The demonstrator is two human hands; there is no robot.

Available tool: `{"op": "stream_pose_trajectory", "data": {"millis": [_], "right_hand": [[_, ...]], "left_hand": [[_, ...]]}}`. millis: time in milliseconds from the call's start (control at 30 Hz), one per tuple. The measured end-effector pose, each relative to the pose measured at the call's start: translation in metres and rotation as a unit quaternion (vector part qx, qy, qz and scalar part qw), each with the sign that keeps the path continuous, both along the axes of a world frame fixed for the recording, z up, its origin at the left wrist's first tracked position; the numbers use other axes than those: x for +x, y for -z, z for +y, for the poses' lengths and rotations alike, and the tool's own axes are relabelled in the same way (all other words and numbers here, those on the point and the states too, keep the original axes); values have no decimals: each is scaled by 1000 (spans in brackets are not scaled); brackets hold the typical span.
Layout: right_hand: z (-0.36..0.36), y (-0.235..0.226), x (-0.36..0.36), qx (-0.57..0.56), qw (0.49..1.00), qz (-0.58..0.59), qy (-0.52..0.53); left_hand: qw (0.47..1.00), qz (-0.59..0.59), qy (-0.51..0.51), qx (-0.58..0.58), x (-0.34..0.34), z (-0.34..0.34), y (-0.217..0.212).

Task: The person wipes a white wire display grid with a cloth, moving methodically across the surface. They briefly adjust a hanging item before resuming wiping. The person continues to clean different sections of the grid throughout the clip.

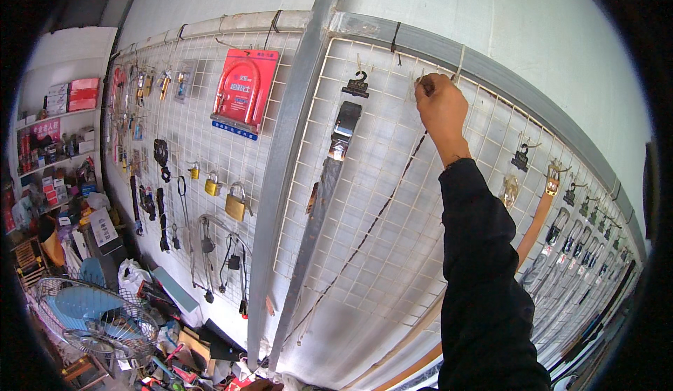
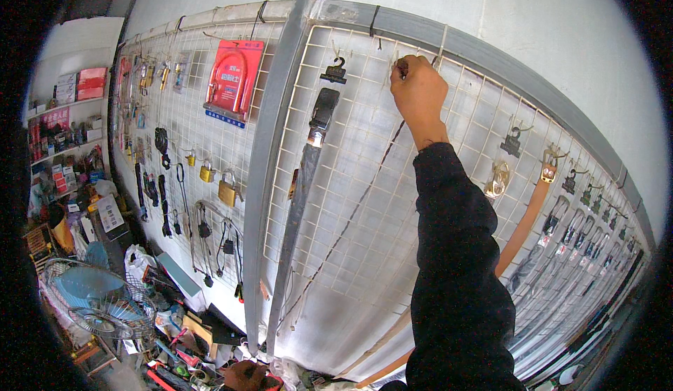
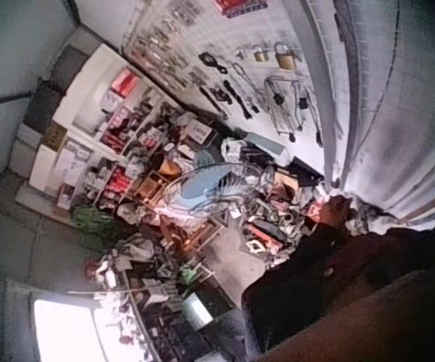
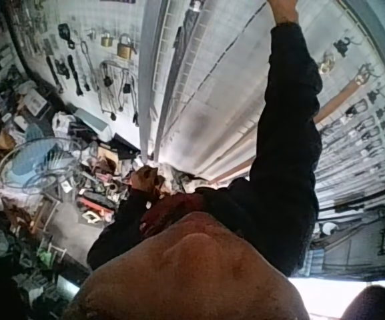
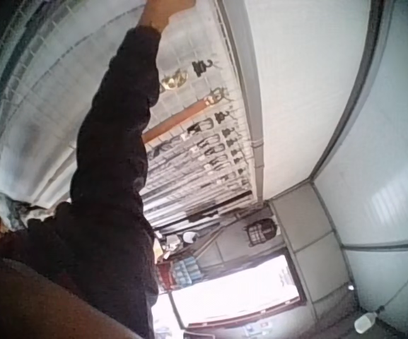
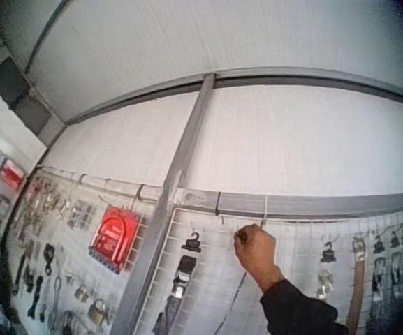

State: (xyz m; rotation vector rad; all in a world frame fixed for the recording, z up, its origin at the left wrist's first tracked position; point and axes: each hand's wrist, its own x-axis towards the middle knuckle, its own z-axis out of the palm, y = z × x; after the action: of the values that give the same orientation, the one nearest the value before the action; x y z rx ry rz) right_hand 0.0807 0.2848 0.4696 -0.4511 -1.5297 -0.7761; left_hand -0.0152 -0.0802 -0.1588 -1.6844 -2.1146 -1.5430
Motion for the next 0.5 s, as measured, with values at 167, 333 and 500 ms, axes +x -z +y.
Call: {"op": "stream_pose_trajectory", "data": {"millis": [167, 333, 500], "right_hand": [[2, -2, -3, 18, 1000, -12, -9], [2, -3, -4, 29, 999, -24, 12], [1, -7, -3, 39, 998, -41, -1]], "left_hand": [[973, -222, 20, -65, 6, 2, -11], [952, -292, 26, -85, 10, -1, -35], [952, -294, 49, -63, 12, -1, -44]]}}
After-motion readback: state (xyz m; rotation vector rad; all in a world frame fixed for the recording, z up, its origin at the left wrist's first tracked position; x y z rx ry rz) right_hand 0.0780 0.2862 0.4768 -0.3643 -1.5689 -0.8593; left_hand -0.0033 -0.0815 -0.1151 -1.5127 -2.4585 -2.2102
